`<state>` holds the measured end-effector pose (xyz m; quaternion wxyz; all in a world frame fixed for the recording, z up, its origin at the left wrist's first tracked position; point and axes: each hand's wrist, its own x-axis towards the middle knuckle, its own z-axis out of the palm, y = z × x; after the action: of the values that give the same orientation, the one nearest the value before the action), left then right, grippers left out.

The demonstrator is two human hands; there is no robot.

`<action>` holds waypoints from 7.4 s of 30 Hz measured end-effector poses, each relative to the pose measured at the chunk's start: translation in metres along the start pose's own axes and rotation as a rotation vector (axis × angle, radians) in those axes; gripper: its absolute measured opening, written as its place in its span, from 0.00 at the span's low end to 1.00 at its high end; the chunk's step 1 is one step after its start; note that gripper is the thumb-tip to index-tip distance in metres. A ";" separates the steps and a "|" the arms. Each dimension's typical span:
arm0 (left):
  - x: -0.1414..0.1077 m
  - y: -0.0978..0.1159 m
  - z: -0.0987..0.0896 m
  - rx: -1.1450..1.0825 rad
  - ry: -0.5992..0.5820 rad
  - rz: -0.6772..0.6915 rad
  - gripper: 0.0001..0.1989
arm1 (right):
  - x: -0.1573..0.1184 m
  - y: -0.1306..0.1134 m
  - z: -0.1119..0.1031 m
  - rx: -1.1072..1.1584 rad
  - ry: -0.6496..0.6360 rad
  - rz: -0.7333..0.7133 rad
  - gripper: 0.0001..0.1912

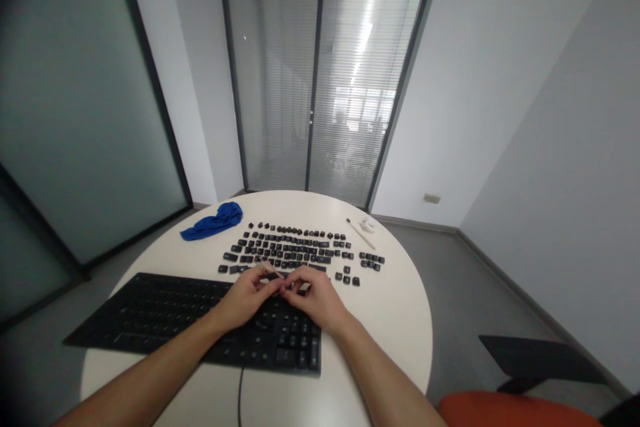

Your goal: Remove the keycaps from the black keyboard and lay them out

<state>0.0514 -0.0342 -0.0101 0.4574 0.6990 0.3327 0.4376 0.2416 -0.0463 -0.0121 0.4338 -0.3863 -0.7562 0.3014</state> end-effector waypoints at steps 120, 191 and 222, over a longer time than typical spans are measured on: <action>-0.011 0.034 -0.013 0.520 -0.413 0.087 0.07 | -0.018 -0.014 -0.031 -0.244 -0.473 0.227 0.08; -0.008 0.013 0.008 0.405 -0.068 0.163 0.10 | 0.000 0.013 -0.021 0.310 0.017 0.226 0.17; -0.011 0.011 0.001 0.443 -0.069 0.168 0.10 | -0.058 0.081 -0.140 -0.671 0.366 0.492 0.14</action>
<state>0.0484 -0.0475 -0.0035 0.2660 0.8219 0.3456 0.3663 0.4112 -0.0359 -0.0387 0.3264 -0.7208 -0.6085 0.0605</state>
